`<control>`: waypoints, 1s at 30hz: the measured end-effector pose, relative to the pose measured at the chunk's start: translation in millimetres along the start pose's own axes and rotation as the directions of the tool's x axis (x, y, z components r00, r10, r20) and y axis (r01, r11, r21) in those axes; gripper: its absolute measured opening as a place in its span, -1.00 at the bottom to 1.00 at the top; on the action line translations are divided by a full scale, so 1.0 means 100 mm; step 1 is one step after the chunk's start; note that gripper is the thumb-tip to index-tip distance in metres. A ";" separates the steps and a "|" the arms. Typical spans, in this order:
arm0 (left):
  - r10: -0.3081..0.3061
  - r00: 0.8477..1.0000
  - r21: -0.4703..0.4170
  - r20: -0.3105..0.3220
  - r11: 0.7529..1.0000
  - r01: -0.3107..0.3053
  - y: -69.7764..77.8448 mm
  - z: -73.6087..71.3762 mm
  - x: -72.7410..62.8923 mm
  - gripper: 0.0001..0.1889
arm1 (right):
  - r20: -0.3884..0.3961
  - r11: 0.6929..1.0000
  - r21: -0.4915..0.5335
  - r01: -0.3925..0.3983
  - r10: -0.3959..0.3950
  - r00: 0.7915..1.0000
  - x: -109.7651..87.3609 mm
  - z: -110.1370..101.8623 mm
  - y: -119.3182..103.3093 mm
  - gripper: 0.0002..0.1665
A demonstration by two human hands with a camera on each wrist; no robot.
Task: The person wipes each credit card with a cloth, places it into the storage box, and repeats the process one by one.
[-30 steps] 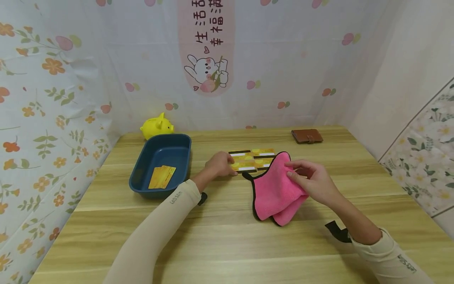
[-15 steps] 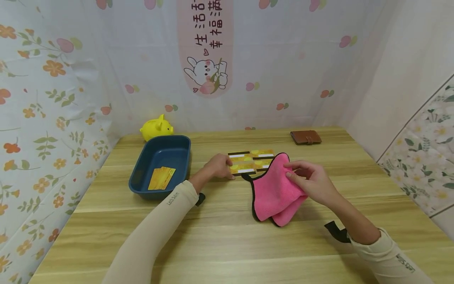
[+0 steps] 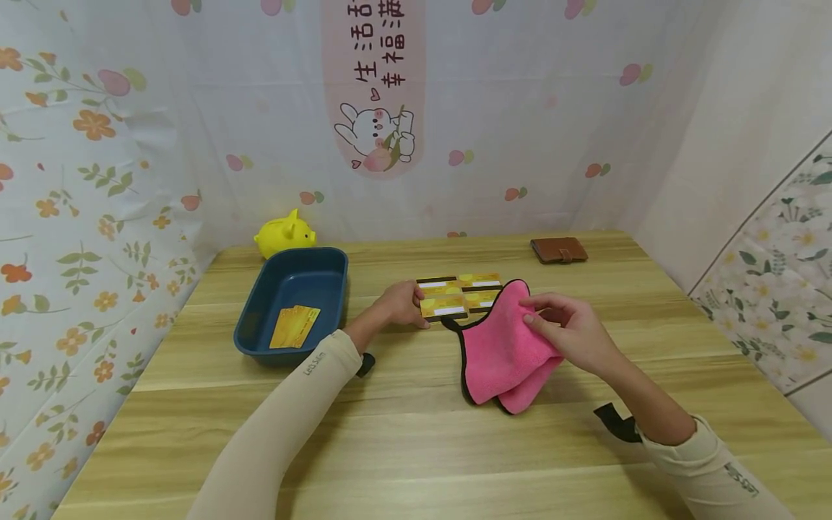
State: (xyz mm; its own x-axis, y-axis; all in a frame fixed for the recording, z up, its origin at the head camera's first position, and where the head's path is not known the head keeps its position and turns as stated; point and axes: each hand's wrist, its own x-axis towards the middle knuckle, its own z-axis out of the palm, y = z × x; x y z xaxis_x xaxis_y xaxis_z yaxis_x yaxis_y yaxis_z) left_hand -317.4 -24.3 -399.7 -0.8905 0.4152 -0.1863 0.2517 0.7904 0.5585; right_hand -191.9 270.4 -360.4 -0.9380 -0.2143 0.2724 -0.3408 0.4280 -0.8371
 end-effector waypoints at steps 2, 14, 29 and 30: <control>0.002 1.000 -0.041 0.006 0.999 -0.001 0.00 0.00 -0.01 -0.46 | 0.001 1.000 0.001 0.001 -0.001 1.000 0.00 0.00 -0.01 -0.70; 0.043 0.999 -0.044 -0.033 0.998 -0.045 -0.06 0.00 -0.01 -0.41 | 0.004 1.000 -0.003 -0.004 0.004 1.000 0.01 0.00 0.01 -0.71; -0.019 0.999 -0.484 -0.042 0.875 -0.004 -0.14 -0.06 -0.04 -0.52 | 0.011 0.999 -0.032 -0.008 0.009 1.000 0.02 -0.02 0.06 -0.72; -0.013 1.000 -0.506 -0.027 0.862 -0.003 -0.15 -0.06 -0.05 -0.51 | 0.011 0.999 -0.034 -0.011 0.011 1.000 0.02 -0.02 0.06 -0.72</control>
State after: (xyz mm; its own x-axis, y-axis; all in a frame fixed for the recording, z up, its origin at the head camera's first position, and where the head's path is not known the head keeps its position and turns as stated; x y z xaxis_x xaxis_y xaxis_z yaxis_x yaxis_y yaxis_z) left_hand -319.2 -40.8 -402.6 -0.9035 0.3929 -0.1715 0.0277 0.4527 0.8913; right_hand -196.5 274.6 -364.1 -0.9411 -0.2187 0.2579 -0.3325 0.4599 -0.8234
